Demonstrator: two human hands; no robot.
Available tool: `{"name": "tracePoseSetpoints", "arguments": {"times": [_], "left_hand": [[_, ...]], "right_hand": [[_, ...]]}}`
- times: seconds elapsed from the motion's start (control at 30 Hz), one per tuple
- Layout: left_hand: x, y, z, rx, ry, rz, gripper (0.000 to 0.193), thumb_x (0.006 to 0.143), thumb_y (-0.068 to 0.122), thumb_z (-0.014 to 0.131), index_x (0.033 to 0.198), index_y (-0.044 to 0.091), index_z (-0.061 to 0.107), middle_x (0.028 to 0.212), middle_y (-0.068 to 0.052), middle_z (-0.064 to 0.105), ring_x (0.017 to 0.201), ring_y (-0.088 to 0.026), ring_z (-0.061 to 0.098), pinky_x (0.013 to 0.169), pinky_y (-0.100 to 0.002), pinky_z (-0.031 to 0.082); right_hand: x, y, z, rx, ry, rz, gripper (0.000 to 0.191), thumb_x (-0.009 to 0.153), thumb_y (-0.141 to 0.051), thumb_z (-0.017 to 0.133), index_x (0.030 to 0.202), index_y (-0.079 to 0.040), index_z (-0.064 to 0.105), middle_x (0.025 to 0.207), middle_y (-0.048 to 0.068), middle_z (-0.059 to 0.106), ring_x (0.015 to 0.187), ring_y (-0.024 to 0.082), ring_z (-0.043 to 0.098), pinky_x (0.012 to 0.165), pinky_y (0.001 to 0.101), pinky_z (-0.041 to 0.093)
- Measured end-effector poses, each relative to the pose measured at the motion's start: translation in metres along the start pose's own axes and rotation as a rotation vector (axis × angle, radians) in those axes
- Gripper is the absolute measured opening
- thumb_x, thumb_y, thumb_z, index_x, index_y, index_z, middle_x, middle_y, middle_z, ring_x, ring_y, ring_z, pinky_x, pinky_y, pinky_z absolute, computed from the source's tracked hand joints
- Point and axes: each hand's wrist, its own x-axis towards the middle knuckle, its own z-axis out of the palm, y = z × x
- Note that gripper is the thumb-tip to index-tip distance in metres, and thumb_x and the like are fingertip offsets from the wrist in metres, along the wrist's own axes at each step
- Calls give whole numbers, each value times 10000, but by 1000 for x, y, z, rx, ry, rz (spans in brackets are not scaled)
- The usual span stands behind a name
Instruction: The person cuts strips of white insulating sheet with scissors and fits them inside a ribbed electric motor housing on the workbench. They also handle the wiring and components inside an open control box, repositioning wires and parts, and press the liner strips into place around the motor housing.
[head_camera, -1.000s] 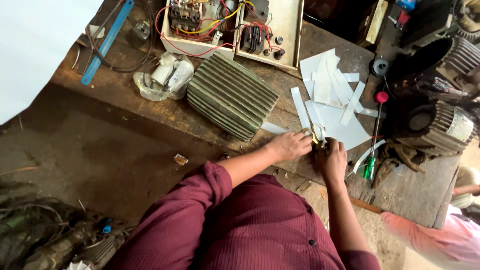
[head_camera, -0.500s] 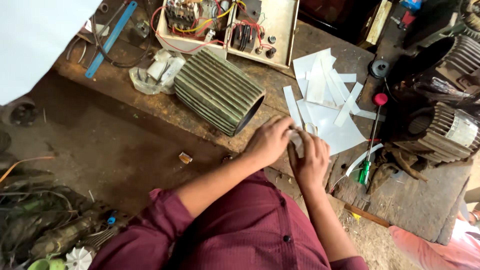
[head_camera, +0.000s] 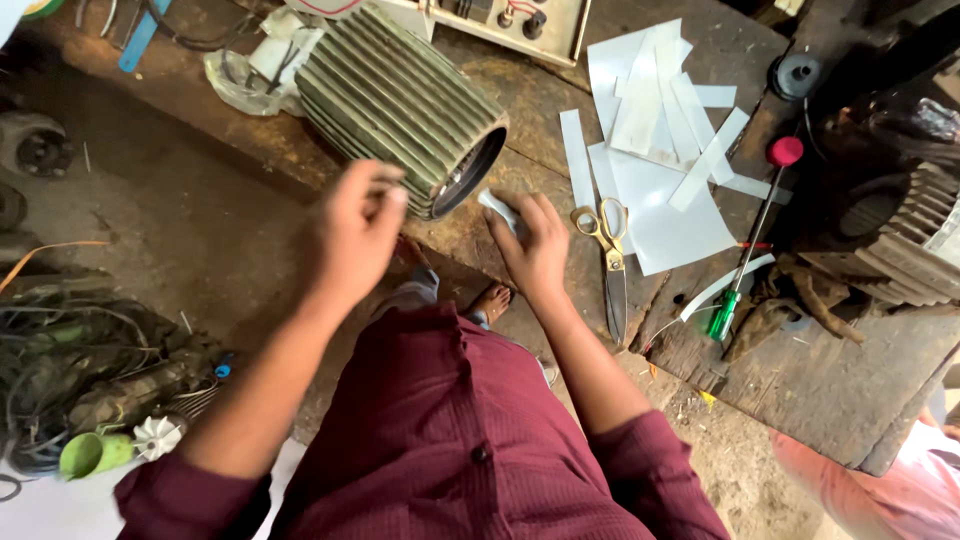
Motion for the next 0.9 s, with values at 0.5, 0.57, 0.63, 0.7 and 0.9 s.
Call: {"name": "tracePoseSetpoints", "arguments": {"times": [0.5,0.57,0.63,0.7,0.9], "left_hand": [[-57,-99,-37,-93,-45,-399,315,991,134,658,1288,60,584,1035,-19,673,764,-79,624,676,-253,526],[-55,-100,-39,-80,-48,-418,307,992,138,657,1283,63,591,1029,-18,682,764,-78,636,673,-254,531],[-51,-101,-41,-44,-51,-387,312,994,135,662,1288,58,589,1036,-24,687,778,-85,627,681,-261,524],[-48,-102,-45,-30,-40,-365,318,994,133,664,1292,54,587,1045,-26,688,785,-89,620,690,-263,522],[-46,-105,-51,-94,-21,-372,310,1002,140,662,1288,51,582,1052,-22,685,818,-76,631,716,-257,542]], "right_hand": [[31,47,83,351,-156,376,119,888,-103,746,996,-55,736,824,47,709,740,141,651,689,294,537],[43,44,87,495,-202,539,122,875,-80,758,976,-43,701,786,31,698,707,124,631,656,293,527],[50,41,87,616,-205,648,191,856,-53,799,947,-18,635,747,43,648,662,137,604,609,312,502],[48,35,76,462,-207,429,255,832,-76,833,973,-31,626,810,30,696,743,121,655,673,285,541],[33,25,44,143,-213,49,190,772,-64,788,943,-45,708,955,100,719,793,229,710,712,306,566]]}}
